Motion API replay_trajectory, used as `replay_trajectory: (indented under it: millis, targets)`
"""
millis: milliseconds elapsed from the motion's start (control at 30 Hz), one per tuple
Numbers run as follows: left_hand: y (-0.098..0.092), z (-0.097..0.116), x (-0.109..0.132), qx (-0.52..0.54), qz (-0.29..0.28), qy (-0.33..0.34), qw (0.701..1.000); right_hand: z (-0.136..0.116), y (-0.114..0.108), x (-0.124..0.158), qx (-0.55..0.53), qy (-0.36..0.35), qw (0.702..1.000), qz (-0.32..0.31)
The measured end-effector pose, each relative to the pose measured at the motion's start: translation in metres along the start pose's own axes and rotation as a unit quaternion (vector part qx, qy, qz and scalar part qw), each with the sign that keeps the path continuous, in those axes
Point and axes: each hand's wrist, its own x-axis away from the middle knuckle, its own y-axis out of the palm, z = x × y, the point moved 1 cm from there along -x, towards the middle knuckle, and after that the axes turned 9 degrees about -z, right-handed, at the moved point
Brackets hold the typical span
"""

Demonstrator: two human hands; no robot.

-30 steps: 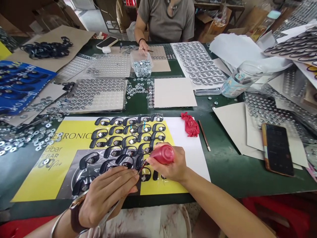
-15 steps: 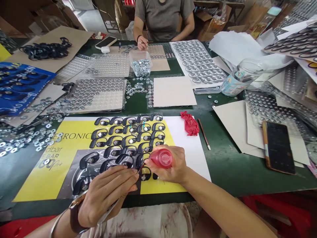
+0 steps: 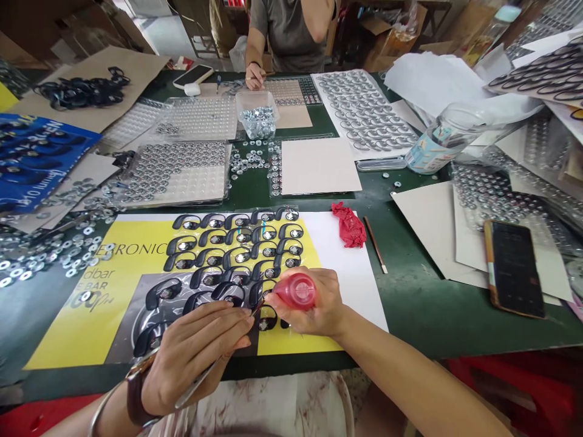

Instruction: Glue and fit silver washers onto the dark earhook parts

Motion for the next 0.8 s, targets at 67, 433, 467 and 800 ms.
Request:
replay_trajectory:
  millis: [67,433,467,800]
  targets:
    - [0.0,0.0,-0.001,0.003,-0.001,-0.001,1.0,0.0,0.0,0.0,-0.003,0.0,1.0,-0.001]
    - [-0.003,-0.011,-0.001,0.058,0.006,-0.036,0.998,0.0,0.002,0.0,-0.012,0.0,1.0,0.002]
    - [-0.004,-0.012,-0.003,0.068,0.008,-0.043,0.997,-0.001,0.002,0.0,-0.01,0.002,1.0,-0.003]
    - [-0.013,-0.026,-0.021,0.171,-0.017,-0.121,0.978,-0.002,0.002,0.003,0.0,-0.001,0.999,-0.034]
